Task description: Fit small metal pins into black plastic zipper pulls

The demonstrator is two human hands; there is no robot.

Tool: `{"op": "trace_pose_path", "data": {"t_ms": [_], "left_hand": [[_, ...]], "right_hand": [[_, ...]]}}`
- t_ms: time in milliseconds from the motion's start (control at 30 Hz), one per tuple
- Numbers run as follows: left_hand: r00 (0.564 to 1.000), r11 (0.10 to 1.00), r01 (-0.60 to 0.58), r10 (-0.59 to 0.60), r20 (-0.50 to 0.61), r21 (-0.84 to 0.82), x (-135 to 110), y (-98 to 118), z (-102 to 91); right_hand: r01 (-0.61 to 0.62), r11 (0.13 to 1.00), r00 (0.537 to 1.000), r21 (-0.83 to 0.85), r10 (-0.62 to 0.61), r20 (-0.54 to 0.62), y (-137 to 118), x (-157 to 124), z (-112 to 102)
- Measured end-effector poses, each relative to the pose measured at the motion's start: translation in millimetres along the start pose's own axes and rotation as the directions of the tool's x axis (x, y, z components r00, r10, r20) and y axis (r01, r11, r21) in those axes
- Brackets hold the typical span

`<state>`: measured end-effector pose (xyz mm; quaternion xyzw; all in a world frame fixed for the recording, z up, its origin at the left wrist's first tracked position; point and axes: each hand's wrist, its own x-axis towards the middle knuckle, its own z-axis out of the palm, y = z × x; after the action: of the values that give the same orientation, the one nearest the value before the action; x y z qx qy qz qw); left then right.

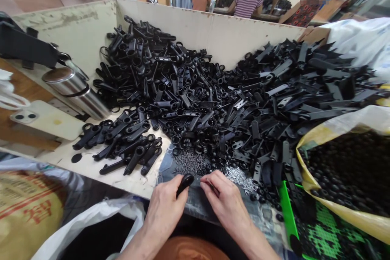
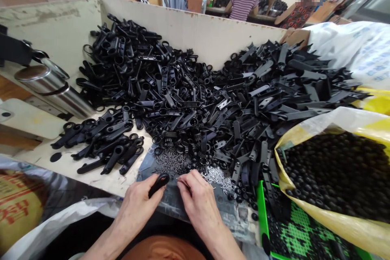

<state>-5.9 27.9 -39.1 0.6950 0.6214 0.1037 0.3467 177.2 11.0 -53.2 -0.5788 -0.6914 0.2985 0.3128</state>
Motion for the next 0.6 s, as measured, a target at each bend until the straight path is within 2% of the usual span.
{"op": "trace_pose_path", "data": {"t_ms": [133, 233, 300, 367, 467, 533, 600], "left_hand": [[0.997, 0.996, -0.041, 0.036, 0.072, 0.079, -5, -8, 1.8], [0.995, 0.987, -0.090, 0.085, 0.045, 0.134, -7, -10, 7.9], [0.994, 0.990, -0.107, 0.108, -0.010, 0.094, -8, -12, 11.0], [0.993, 0.995, -0.094, 0.090, -0.082, -0.046, -9, -14, 11.2], [0.988, 0.933, 0.023, -0.076, -0.134, -0.360, -9, -19, 6.1], [0.977, 0.825, 0.124, -0.200, -0.079, -0.552, -9, -22, 1.1], [0.964, 0.686, 0.206, -0.267, 0.022, -0.697, -11, -22, -3.3]], "right_hand": [[0.051, 0.989, 0.998, -0.141, -0.047, 0.033, 0, 5, 9], [0.045, 0.964, 0.999, -0.262, -0.037, 0.033, 1, 8, 15], [0.031, 0.949, 0.999, -0.313, -0.023, 0.030, 1, 10, 19], [0.017, 0.938, 1.000, -0.346, -0.010, 0.022, 1, 10, 22], [0.012, 0.930, 1.000, -0.367, -0.012, 0.002, 0, 9, 25], [0.030, 0.943, 0.999, -0.332, -0.036, -0.012, -1, 8, 25], [0.069, 0.967, 0.997, -0.245, -0.077, -0.027, -3, 7, 22]]}}
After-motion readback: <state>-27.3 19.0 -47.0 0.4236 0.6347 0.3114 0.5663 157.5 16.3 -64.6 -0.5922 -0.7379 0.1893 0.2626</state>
